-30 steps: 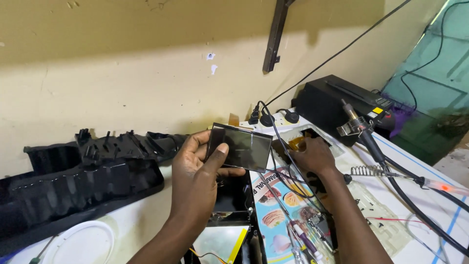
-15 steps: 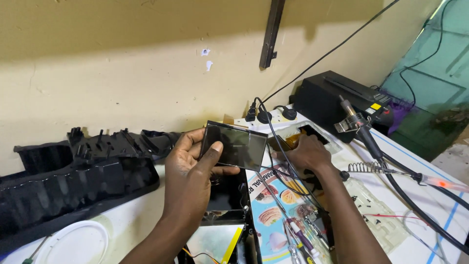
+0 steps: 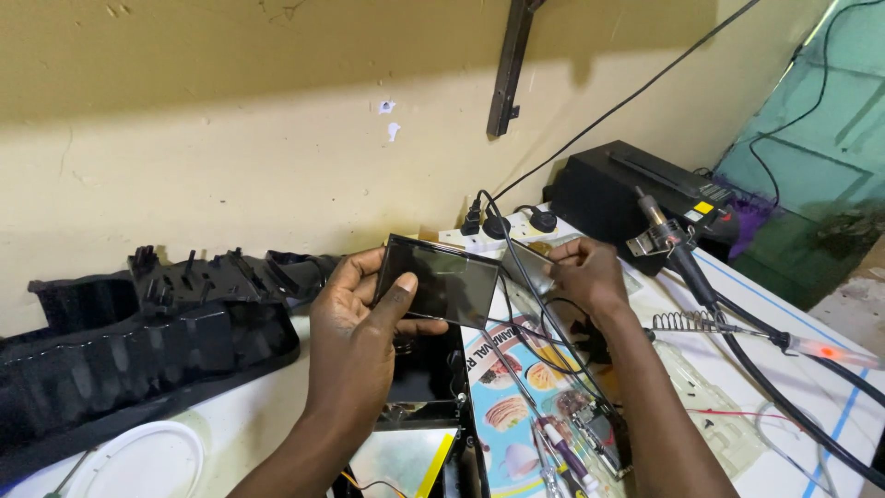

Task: Assembling the internal components of an electronic device, including the lens assembly, LCD screen, and ribbon cables.

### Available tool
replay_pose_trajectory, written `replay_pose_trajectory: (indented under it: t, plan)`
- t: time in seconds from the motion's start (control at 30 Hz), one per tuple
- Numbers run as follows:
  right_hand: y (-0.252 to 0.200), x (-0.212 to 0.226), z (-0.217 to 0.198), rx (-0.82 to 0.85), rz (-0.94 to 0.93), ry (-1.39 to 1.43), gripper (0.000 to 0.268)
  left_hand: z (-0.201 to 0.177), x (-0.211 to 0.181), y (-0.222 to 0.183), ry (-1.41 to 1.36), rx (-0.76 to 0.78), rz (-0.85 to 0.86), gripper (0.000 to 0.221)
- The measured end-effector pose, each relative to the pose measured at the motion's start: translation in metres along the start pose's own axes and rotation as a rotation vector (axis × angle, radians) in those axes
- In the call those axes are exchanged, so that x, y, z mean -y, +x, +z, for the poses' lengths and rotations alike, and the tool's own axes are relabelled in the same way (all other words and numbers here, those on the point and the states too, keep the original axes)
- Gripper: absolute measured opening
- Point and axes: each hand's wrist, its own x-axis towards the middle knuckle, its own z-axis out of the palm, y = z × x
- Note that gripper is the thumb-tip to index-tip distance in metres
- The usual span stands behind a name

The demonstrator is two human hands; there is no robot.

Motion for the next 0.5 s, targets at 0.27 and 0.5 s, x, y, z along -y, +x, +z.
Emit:
replay_pose_trajectory:
  t: [0.27, 0.5]
  plan:
    - [-0.029, 0.051, -0.077, -0.198, -0.193, 0.580, 0.016, 0.000, 0.001, 0.002, -0.008, -0.005, -0.014, 0.036]
    - [-0.082, 0.078, -0.126, -0.076, -0.592, 0.976, 0.013, 0.007, -0.011, -0.004, 0.034, -0.064, -0.050, 0.034]
